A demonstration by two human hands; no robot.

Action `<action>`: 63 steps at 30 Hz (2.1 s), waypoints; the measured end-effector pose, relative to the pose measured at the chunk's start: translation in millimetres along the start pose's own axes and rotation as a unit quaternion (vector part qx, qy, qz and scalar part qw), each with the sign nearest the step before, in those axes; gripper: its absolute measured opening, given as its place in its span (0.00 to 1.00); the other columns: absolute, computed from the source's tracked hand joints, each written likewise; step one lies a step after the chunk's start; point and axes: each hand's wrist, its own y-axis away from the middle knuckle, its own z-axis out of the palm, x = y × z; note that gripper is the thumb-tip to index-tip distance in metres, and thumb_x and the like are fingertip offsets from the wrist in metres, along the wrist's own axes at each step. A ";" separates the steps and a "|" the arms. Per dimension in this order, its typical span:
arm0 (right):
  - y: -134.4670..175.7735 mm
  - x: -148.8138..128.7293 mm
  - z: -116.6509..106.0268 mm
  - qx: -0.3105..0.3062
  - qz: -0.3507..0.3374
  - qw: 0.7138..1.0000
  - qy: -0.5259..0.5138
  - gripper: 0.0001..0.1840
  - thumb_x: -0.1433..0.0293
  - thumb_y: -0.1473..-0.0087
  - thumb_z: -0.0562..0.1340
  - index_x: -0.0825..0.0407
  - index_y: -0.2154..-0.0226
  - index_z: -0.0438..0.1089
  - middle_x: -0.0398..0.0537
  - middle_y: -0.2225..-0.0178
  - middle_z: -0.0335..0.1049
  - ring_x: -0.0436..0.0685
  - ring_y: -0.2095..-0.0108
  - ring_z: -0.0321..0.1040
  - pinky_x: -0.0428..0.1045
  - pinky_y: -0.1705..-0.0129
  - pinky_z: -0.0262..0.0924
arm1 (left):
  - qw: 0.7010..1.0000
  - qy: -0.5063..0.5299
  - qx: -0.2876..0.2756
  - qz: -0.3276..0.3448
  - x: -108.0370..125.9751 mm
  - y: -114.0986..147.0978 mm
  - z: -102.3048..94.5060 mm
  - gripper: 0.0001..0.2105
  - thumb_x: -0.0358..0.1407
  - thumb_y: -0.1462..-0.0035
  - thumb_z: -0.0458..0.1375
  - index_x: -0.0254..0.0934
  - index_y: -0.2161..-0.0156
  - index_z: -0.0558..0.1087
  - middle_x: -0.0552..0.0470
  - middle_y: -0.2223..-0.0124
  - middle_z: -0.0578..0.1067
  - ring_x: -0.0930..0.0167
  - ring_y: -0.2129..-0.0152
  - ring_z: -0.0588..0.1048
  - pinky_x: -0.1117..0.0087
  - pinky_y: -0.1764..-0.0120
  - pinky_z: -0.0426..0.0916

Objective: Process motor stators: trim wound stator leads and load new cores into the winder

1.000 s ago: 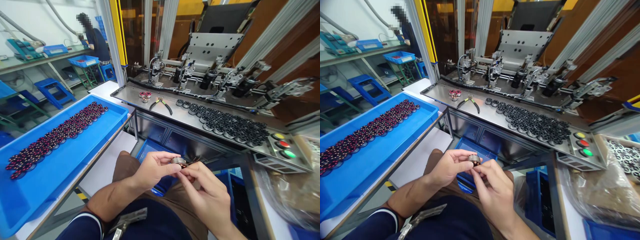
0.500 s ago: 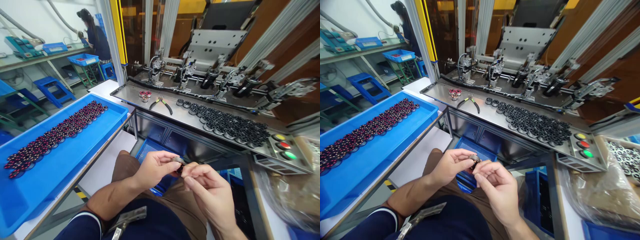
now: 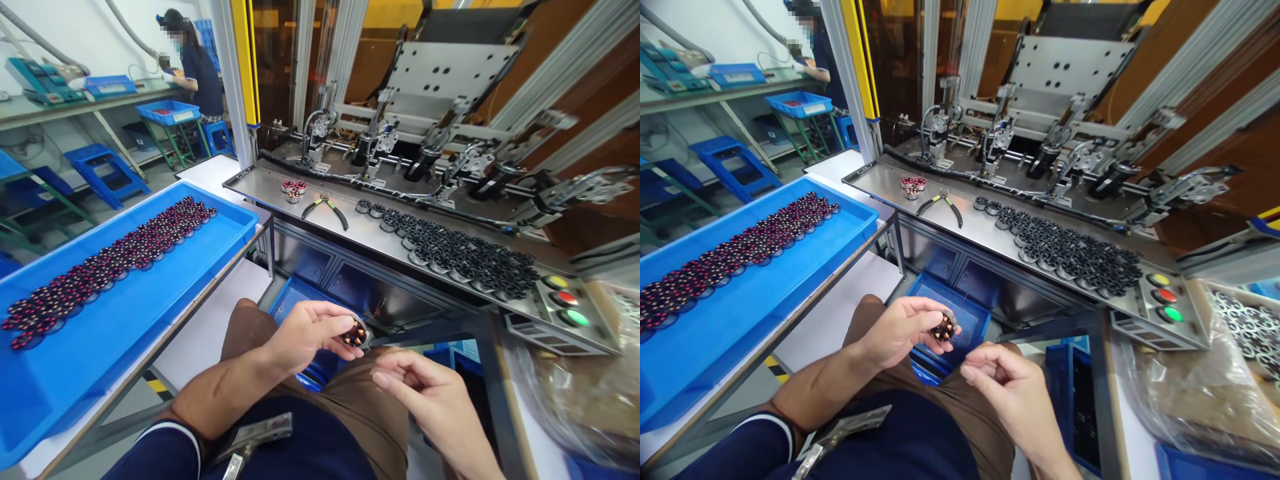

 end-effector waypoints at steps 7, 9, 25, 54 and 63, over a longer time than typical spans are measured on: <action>-27.7 -9.3 -39.7 0.065 -0.175 0.982 0.029 0.10 0.56 0.48 0.71 0.43 0.65 0.81 0.49 0.67 0.78 0.58 0.63 0.76 0.48 0.61 0.73 | 0.991 -0.001 -0.101 -0.087 -1.0 3.0 -4.3 0.20 0.45 0.57 0.72 0.27 0.67 0.79 0.43 0.71 0.82 0.71 0.82 0.78 0.77 0.80 0.71; -33.1 -23.8 -37.4 0.016 -0.219 0.975 0.029 0.12 0.56 0.48 0.72 0.42 0.62 0.81 0.49 0.67 0.77 0.57 0.65 0.75 0.47 0.64 0.72 | 0.986 -0.005 -0.128 -0.111 -2.0 4.1 -3.9 0.20 0.45 0.57 0.72 0.28 0.67 0.79 0.43 0.72 0.82 0.72 0.82 0.78 0.78 0.81 0.70; -21.5 -66.5 3.9 0.075 -0.294 0.942 0.146 0.09 0.77 0.41 0.62 0.50 0.71 0.73 0.44 0.74 0.72 0.51 0.75 0.69 0.45 0.74 0.63 | 0.983 0.002 -0.088 0.162 -13.1 7.0 -1.9 0.20 0.29 0.63 0.76 0.36 0.64 0.73 0.47 0.43 0.73 0.71 0.62 0.81 0.70 0.57 0.74; -3.5 -37.1 37.9 -0.074 0.044 0.917 -0.390 0.24 0.47 0.46 0.65 0.51 0.66 0.80 0.55 0.69 0.76 0.61 0.69 0.73 0.55 0.64 0.70 | 0.922 -0.220 -0.093 0.305 6.1 2.0 -5.6 0.12 0.41 0.56 0.73 0.39 0.69 0.79 0.46 0.62 0.82 0.66 0.64 0.81 0.64 0.59 0.76; -5.8 -15.9 39.8 0.154 -0.166 0.962 -0.154 0.15 0.61 0.50 0.73 0.48 0.60 0.77 0.51 0.64 0.75 0.59 0.64 0.73 0.51 0.64 0.71 | 0.878 -0.377 -0.008 0.294 1.2 10.3 -16.9 0.26 0.42 0.62 0.76 0.39 0.55 0.79 0.43 0.52 0.81 0.60 0.52 0.76 0.61 0.46 0.68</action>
